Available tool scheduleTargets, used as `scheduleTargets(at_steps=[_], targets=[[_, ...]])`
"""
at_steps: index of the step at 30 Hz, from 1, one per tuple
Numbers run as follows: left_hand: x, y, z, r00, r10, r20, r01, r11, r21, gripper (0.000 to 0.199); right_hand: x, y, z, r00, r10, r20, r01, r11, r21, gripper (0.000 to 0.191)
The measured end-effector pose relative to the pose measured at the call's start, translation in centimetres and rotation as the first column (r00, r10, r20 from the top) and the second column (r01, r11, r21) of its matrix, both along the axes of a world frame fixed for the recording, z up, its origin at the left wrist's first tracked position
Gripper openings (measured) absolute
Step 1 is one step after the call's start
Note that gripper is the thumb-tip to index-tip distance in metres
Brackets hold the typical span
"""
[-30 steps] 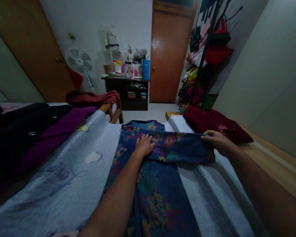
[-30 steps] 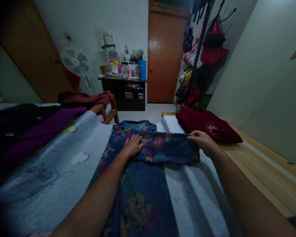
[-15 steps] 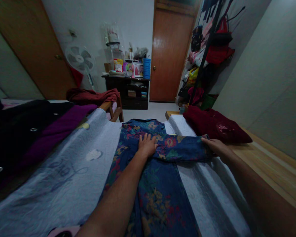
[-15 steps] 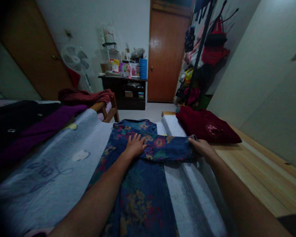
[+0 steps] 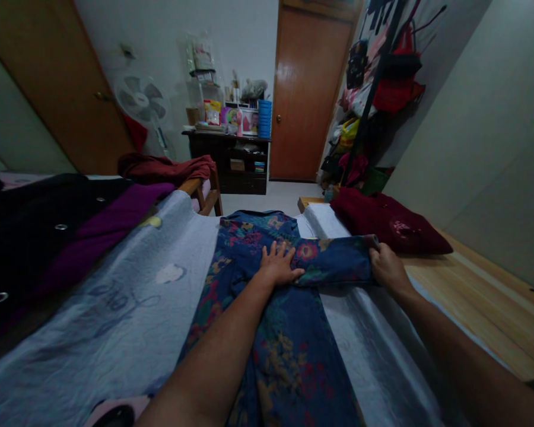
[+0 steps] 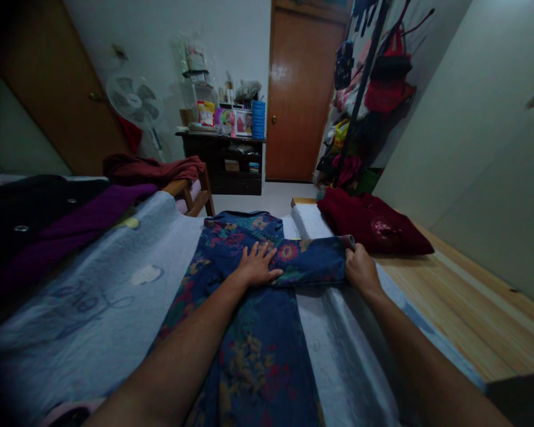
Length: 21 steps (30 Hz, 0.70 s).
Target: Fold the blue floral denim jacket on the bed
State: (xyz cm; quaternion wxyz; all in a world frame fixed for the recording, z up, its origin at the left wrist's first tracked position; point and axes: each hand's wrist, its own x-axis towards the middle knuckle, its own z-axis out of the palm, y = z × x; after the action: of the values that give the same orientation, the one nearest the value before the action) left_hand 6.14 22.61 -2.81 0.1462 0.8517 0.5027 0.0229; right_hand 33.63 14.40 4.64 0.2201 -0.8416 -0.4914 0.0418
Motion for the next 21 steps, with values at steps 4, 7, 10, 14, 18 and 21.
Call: scheduleTargets(at_steps=[4, 7, 10, 14, 18, 21], targets=[[-0.1, -0.2, 0.4, 1.0, -0.001, 0.001, 0.001, 1.0, -0.013, 0.091, 0.7, 0.3, -0.8, 0.995, -0.004, 0.099, 0.016, 0.992, -0.124, 0.033], [-0.1, -0.5, 0.9, 1.0, -0.006, -0.005, 0.005, 0.999, -0.031, 0.09, 0.8, 0.2, -1.4, 0.989, 0.011, 0.146, 0.013, 0.987, -0.161, 0.033], [-0.2, -0.4, 1.2, 0.999, -0.016, 0.031, 0.018, 0.998, -0.061, 0.087, 0.3, -0.5, -1.3, 0.971, 0.029, 0.236, 0.024, 0.976, -0.218, 0.036], [-0.8, 0.6, 1.5, 0.987, 0.011, 0.16, 0.0, 0.998, -0.068, 0.066, -2.5, -1.0, 0.5, 0.871, 0.026, 0.49, 0.05, 0.989, -0.141, 0.044], [-2.5, 2.2, 1.6, 0.98, 0.092, 0.176, -0.105, 0.992, 0.071, 0.048, -8.7, 1.2, 1.5, 0.874, 0.176, 0.454, -0.212, 0.977, 0.029, 0.043], [-4.3, 3.1, 1.5, 0.98, 0.178, 0.087, -0.19, 0.969, 0.155, 0.045, -14.6, 4.1, -0.1, 0.888, 0.402, 0.224, -0.439, 0.885, 0.153, 0.04]])
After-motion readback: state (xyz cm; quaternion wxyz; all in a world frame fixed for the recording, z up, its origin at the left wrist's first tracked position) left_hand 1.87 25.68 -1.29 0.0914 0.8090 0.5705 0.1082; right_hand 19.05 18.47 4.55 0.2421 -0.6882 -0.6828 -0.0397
